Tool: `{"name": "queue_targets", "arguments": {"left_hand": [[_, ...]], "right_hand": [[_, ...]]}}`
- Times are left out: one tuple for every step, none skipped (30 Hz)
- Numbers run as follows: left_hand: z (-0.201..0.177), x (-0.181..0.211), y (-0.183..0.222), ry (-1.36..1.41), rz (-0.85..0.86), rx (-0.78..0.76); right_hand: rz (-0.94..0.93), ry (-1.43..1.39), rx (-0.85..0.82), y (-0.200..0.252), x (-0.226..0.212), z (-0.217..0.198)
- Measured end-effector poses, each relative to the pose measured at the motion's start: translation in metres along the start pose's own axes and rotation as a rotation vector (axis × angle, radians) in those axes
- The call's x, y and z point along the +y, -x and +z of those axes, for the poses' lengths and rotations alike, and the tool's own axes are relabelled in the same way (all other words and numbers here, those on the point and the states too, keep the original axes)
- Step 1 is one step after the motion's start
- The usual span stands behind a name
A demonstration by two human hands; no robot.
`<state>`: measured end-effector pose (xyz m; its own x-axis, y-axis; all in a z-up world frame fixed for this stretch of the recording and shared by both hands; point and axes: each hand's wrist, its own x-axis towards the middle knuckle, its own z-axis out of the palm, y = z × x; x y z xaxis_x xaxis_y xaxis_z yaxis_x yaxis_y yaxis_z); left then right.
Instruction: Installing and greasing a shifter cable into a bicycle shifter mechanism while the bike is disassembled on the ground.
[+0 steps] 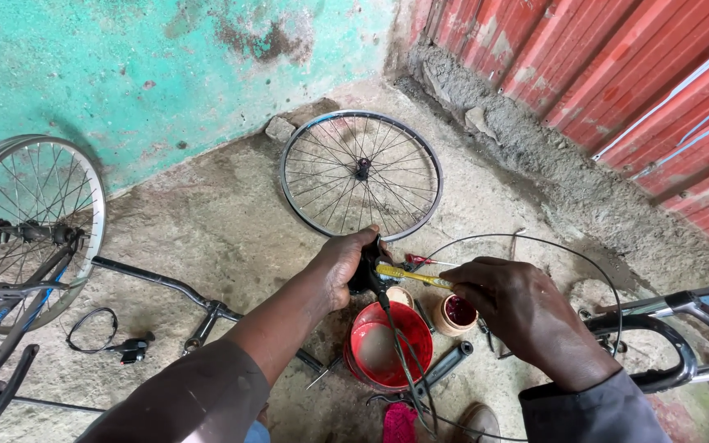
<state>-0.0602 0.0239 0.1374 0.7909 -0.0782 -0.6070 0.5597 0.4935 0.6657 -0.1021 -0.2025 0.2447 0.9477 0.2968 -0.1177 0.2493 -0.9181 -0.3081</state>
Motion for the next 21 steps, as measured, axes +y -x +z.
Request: {"name": "queue_targets", "arguments": {"left_hand": [[0.002,0.002,0.004,-0.021,0.011,0.03],[0.0,-0.001,0.001,-0.022,0.009,0.03],[-0.002,-0.003,-0.003,-0.038,0.03,0.037],[-0.004,-0.006,-0.006,-0.055,0.051,0.043],[-0.004,-0.006,-0.006,-0.057,0.05,0.042],[-0.005,-0.006,-0.007,-0.09,0.061,0.064],[-0.005,-0.005,-0.008,-0.122,0.073,0.085],[-0.007,-0.007,-0.011,-0.124,0.073,0.084],[-0.01,-0.008,-0.013,-0.117,0.1,0.088],[-0.013,-0.01,-0.015,-0.109,0.128,0.092],[-0.012,-0.008,-0.012,-0.109,0.129,0.094],[-0.012,-0.005,-0.008,-0.119,0.132,0.101],[-0.012,-0.003,-0.004,-0.128,0.136,0.107],[-0.014,-0.003,-0.005,-0.127,0.137,0.11],[-0.016,-0.004,-0.005,-0.113,0.133,0.095],[-0.019,-0.005,-0.005,-0.098,0.128,0.081],[-0.019,-0.004,-0.005,-0.098,0.129,0.083],[-0.02,-0.003,-0.004,-0.134,0.133,0.137],[-0.021,-0.002,-0.003,-0.171,0.138,0.191],[-0.023,-0.002,-0.003,-0.171,0.14,0.193],[-0.025,-0.001,-0.003,-0.135,0.173,0.185]], "right_hand": [[0.006,0.002,0.003,0.0,-0.001,0.0],[0.007,0.0,0.001,0.001,-0.002,0.001],[-0.011,-0.044,-0.002,0.001,-0.003,0.001],[-0.029,-0.088,-0.005,0.001,-0.005,0.002],[-0.027,-0.089,-0.005,0.001,-0.004,0.001],[-0.036,-0.113,0.001,0.001,-0.004,0.0],[-0.047,-0.137,0.008,0.001,-0.004,-0.001],[-0.045,-0.138,0.009,0.001,-0.003,-0.002],[-0.061,-0.159,0.029,0.002,-0.002,-0.004],[-0.077,-0.18,0.049,0.002,-0.001,-0.005],[-0.08,-0.181,0.049,0.002,0.0,-0.004],[-0.101,-0.188,0.086,0.001,0.001,-0.003],[-0.123,-0.195,0.123,0.001,0.002,-0.002],[-0.126,-0.196,0.122,0.0,0.0,-0.003],[-0.082,-0.206,0.114,0.0,-0.002,-0.004],[-0.038,-0.217,0.105,0.0,-0.003,-0.005],[-0.039,-0.218,0.104,-0.001,-0.004,-0.004],[-0.045,-0.23,0.081,-0.001,-0.006,-0.004],[-0.051,-0.242,0.059,-0.002,-0.007,-0.003],[-0.054,-0.243,0.059,-0.003,-0.008,-0.002],[-0.073,-0.256,0.033,-0.003,-0.01,-0.001]]}}
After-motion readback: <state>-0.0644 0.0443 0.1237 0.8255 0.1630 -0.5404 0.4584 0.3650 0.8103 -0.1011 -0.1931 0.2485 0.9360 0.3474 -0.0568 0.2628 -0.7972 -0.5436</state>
